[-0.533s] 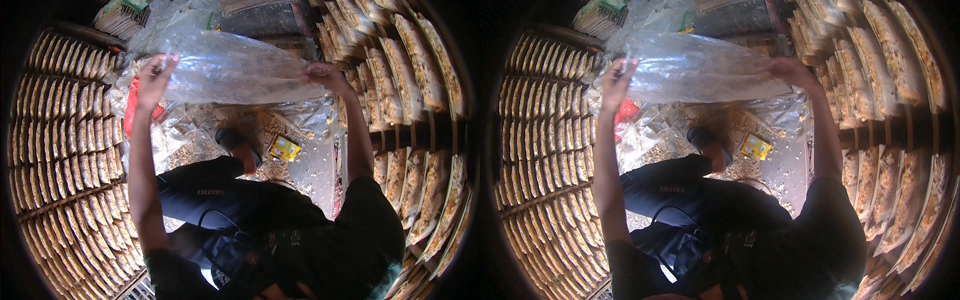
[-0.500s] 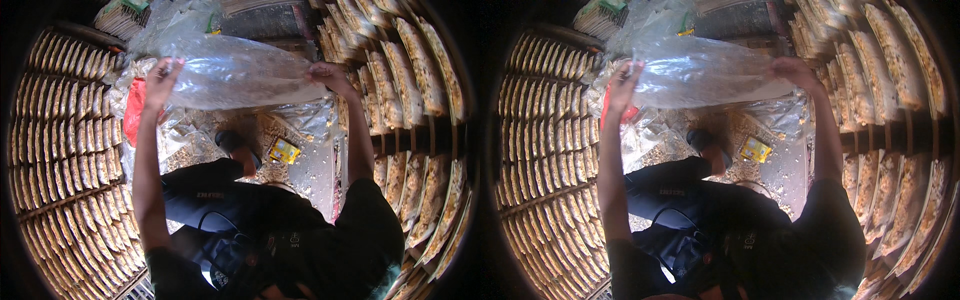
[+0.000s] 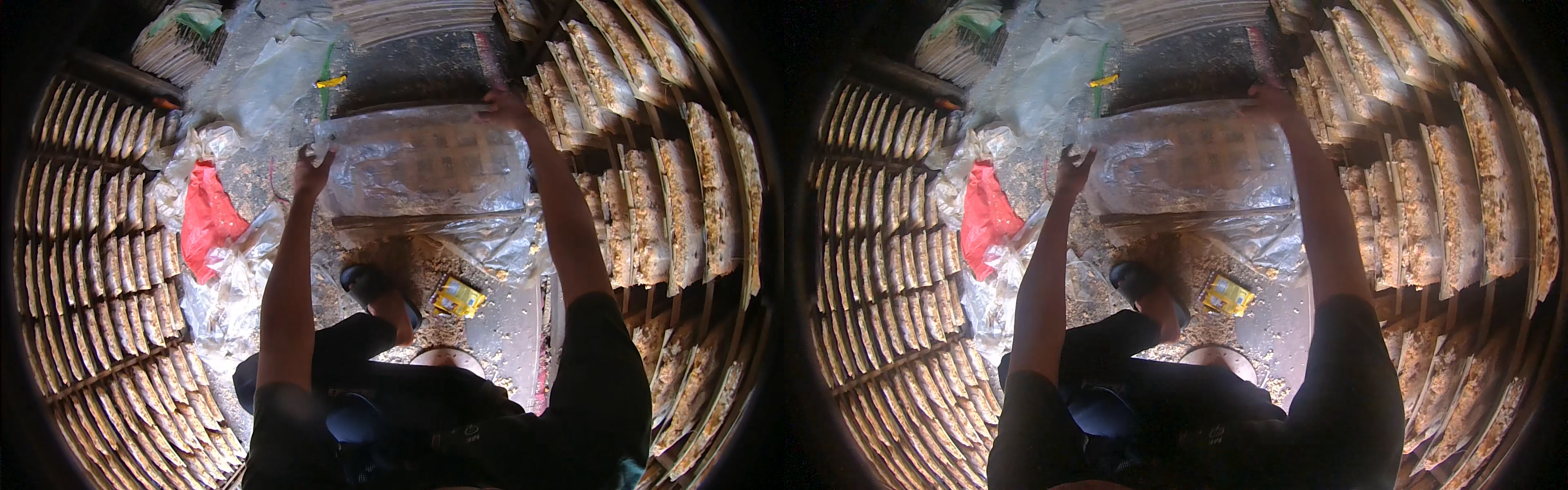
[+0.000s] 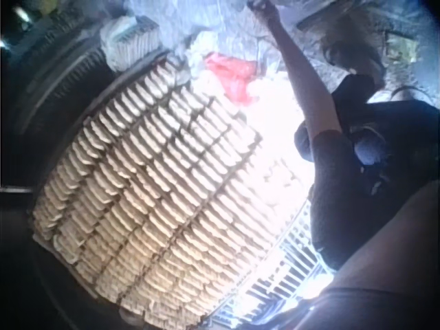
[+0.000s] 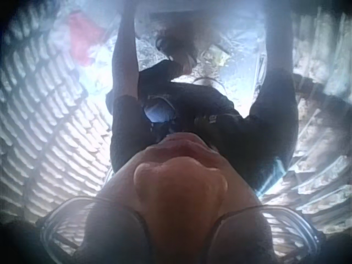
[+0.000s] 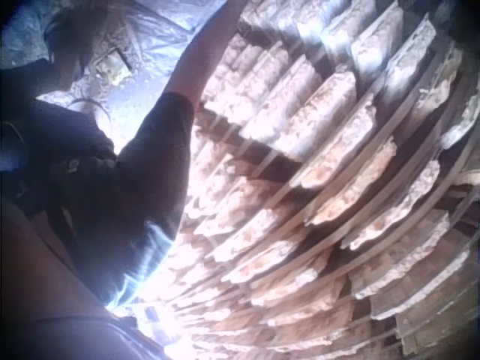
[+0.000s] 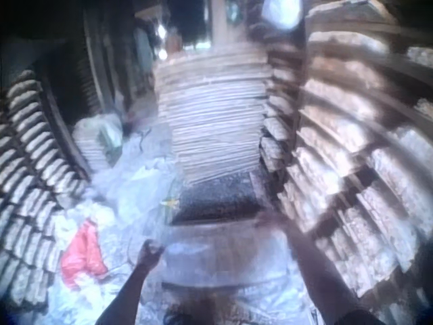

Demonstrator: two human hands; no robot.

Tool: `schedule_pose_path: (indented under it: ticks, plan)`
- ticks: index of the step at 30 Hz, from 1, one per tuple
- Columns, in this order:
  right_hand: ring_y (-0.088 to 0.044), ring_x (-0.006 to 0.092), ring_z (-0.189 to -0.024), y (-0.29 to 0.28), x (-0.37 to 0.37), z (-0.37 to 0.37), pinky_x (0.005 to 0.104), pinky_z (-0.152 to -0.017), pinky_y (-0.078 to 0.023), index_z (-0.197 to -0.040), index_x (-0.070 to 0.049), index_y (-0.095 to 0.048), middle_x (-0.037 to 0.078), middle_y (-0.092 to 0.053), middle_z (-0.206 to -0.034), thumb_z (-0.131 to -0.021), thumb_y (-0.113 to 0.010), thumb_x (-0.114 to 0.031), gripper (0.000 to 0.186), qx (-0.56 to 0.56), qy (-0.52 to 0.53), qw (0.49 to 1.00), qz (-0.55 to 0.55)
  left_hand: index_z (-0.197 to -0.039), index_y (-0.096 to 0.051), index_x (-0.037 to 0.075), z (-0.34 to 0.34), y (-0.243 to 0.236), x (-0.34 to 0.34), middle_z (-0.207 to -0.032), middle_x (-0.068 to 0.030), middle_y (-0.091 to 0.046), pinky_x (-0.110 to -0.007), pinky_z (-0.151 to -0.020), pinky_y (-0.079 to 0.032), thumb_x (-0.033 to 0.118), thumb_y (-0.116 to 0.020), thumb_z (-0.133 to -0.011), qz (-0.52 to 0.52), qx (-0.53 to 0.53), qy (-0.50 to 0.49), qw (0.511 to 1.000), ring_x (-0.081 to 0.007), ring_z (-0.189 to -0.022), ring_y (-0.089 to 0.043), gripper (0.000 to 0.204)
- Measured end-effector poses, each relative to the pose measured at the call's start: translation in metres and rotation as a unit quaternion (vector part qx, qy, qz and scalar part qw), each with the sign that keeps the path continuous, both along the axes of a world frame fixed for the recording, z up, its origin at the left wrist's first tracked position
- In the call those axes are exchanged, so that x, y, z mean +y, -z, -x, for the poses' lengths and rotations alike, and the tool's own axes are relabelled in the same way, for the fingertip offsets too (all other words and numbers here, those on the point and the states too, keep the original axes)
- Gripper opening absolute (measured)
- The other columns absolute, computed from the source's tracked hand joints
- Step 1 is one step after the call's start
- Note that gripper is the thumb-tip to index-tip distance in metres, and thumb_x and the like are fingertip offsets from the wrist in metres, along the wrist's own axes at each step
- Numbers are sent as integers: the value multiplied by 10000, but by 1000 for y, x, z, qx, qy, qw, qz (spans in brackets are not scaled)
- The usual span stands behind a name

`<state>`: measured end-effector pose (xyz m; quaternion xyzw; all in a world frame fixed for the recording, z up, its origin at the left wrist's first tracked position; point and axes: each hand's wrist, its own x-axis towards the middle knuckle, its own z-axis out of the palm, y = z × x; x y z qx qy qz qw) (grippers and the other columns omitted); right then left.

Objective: The person sits on the floor and repeatedly scoops granular material from a large plastic bag into a small plastic bag using a wooden grid mold. The person then places the filled small bag onto a stack of similar bags.

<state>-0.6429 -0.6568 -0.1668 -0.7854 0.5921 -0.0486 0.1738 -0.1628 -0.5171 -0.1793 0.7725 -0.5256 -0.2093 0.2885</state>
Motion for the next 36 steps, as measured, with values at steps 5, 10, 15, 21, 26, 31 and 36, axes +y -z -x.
schedule_pose_path:
  ticks: [5, 10, 15, 21, 26, 31, 36]
  plan:
    - [-485, 330, -1351, 19, 45, -67, 501, -1152, -336, -1357, -126, -547, 121, -541, -1432, -856, -739, -439, 620, 24, 139, 974, 176, -1481, -413, 12, -49, -10, 38, -1413, -270, -530, -444, -1097, -420, 537, -726, -868, -16, -63, 15, 998, -408, -1310, -523, 865]
    - [-525, 367, -1267, 54, 149, -50, 538, -1055, -405, -1315, -139, -578, 141, -596, -1310, -851, -746, -365, 543, -92, 127, 971, 179, -1251, -625, 31, -125, -80, 128, -1254, -183, -628, -389, -1030, -459, 327, -685, -961, -65, -122, 199, 970, -343, -1155, -615, 419]
    - [-559, 387, -1223, 98, 213, -17, 516, -999, -461, -1303, -121, -590, 178, -611, -1265, -865, -732, -415, 546, -50, 327, 932, 151, -1234, -627, 5, -198, -160, 219, -1217, -181, -677, -355, -1034, -462, 232, -611, -1021, -216, -18, 147, 965, -277, -1177, -637, 312]
    - [-669, 386, -1036, 152, 180, 45, 476, -872, -537, -1170, -70, -666, 196, -691, -1140, -831, -745, -531, 579, -23, 318, 939, 129, -1257, -602, -34, -274, -163, 363, -1245, -160, -670, -351, -1026, -465, 328, -603, -1024, -240, -74, -36, 967, -240, -1173, -639, 431]
    - [-707, 377, -926, 162, 156, 39, 477, -804, -559, -1086, -103, -699, 163, -728, -1021, -838, -731, -539, 503, -141, 342, 926, 69, -1309, -598, 83, -329, -196, 510, -1200, -83, -677, -332, -801, -526, 443, -618, -992, -255, -2, -102, 962, -208, -1017, -670, 480]
    - [-721, 341, -914, 154, 122, 27, 459, -800, -564, -1067, -98, -700, 140, -741, -978, -877, -718, -403, 360, -79, 321, 930, 161, -1349, -563, 208, -300, -202, 571, -1181, 5, -670, -443, -719, -476, 550, -589, -973, -301, 36, -271, 913, -191, -1034, -640, 509]
    - [-722, 345, -904, 135, 61, 4, 453, -800, -566, -1022, -96, -694, 132, -743, -941, -872, -709, -303, 256, -221, 248, 924, 188, -1374, -546, 179, -272, -181, 613, -1257, -38, -662, -499, -755, -487, 444, -592, -983, -278, 72, -373, 882, -246, -1072, -666, 474]
